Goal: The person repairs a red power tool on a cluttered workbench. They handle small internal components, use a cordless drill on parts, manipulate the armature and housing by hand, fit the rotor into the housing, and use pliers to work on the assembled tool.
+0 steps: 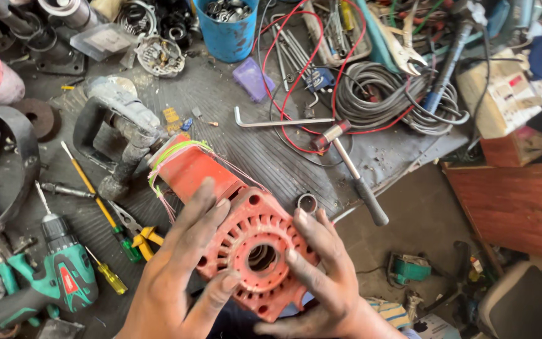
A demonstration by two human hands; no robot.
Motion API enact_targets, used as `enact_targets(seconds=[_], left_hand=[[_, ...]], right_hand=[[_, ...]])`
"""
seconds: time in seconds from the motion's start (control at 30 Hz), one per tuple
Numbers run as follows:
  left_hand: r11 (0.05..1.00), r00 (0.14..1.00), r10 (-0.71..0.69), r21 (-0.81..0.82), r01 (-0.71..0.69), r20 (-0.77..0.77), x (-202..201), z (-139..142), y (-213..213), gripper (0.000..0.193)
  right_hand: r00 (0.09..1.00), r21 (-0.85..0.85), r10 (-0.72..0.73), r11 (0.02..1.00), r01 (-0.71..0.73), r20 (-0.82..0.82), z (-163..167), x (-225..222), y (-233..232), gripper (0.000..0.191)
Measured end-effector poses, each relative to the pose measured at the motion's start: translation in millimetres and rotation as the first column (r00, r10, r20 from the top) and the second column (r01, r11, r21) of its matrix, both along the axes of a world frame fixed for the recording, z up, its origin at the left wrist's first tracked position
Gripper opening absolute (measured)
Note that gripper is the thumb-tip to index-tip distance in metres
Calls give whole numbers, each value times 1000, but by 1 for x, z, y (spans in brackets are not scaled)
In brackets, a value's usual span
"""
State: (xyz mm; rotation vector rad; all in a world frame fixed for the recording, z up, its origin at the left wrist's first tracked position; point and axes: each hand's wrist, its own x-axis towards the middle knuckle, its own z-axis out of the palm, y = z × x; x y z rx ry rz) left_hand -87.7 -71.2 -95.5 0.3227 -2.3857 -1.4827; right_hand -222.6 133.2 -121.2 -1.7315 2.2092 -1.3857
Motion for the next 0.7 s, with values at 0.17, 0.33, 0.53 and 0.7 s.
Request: enact_targets(seconds=[0.17,0.33,0.53,0.7], left_hand=[[960,965,249,112,-257,85,-5,-4,24,48],[909,913,404,84,-408,62,0,-25,31,44],[708,836,547,557,-433,-45,-5,-34,58,69],[728,772,621,465,-504,-137,-4,-39,74,82]], right_hand=[[1000,78,2,997,-2,0,-11,-7,15,72],[988,9,144,989,-144,48,-8,-29,-8,59],[429,-47,124,982,-184,895,-9,-60,-59,71],[523,76,267,836,-544,810,-7,-67,-75,89]])
